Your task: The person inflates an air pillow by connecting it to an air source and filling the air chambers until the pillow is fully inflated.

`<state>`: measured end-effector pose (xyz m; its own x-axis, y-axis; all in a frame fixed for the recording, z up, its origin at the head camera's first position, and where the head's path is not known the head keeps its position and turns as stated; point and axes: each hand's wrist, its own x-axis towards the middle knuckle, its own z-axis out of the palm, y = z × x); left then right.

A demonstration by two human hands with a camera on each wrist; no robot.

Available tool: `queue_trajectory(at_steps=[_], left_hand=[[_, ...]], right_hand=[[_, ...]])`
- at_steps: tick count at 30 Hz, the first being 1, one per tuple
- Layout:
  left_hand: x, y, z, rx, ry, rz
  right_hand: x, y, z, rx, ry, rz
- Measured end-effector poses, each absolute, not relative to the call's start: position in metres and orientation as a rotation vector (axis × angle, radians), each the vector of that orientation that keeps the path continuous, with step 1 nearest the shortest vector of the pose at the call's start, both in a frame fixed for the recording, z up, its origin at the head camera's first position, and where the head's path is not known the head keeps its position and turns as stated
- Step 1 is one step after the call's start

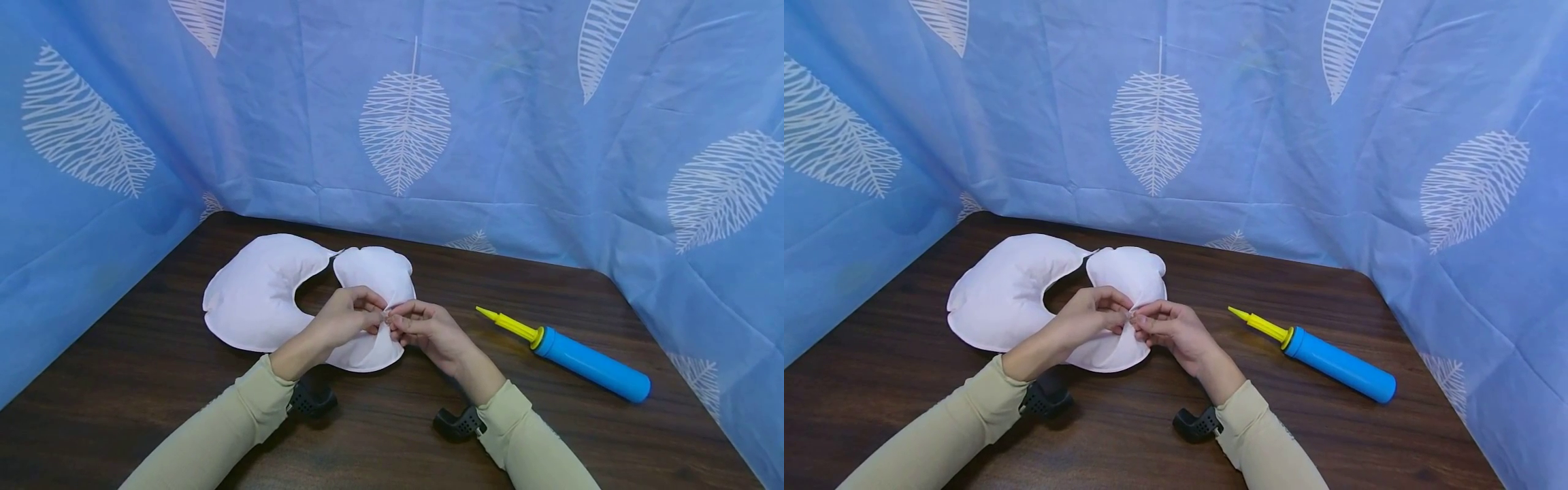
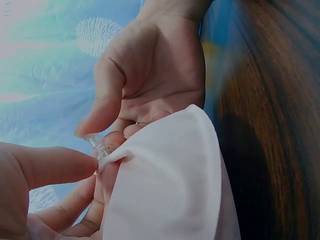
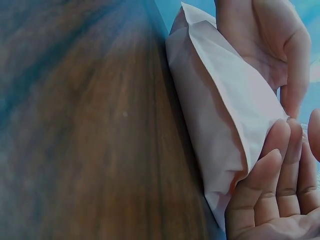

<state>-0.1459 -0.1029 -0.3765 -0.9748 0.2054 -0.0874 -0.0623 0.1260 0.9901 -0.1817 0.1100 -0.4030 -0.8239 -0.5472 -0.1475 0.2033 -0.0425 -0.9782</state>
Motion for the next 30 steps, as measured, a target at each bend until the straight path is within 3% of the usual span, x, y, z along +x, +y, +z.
queue_trajectory(at_steps=[30], left_hand=[[-0.1376, -0.0932, -0.3753, 0.309, 2.463, 1.81]], right_hand=[[-0.1792, 0.1113, -0.4096, -0.408, 1.664, -2.005]])
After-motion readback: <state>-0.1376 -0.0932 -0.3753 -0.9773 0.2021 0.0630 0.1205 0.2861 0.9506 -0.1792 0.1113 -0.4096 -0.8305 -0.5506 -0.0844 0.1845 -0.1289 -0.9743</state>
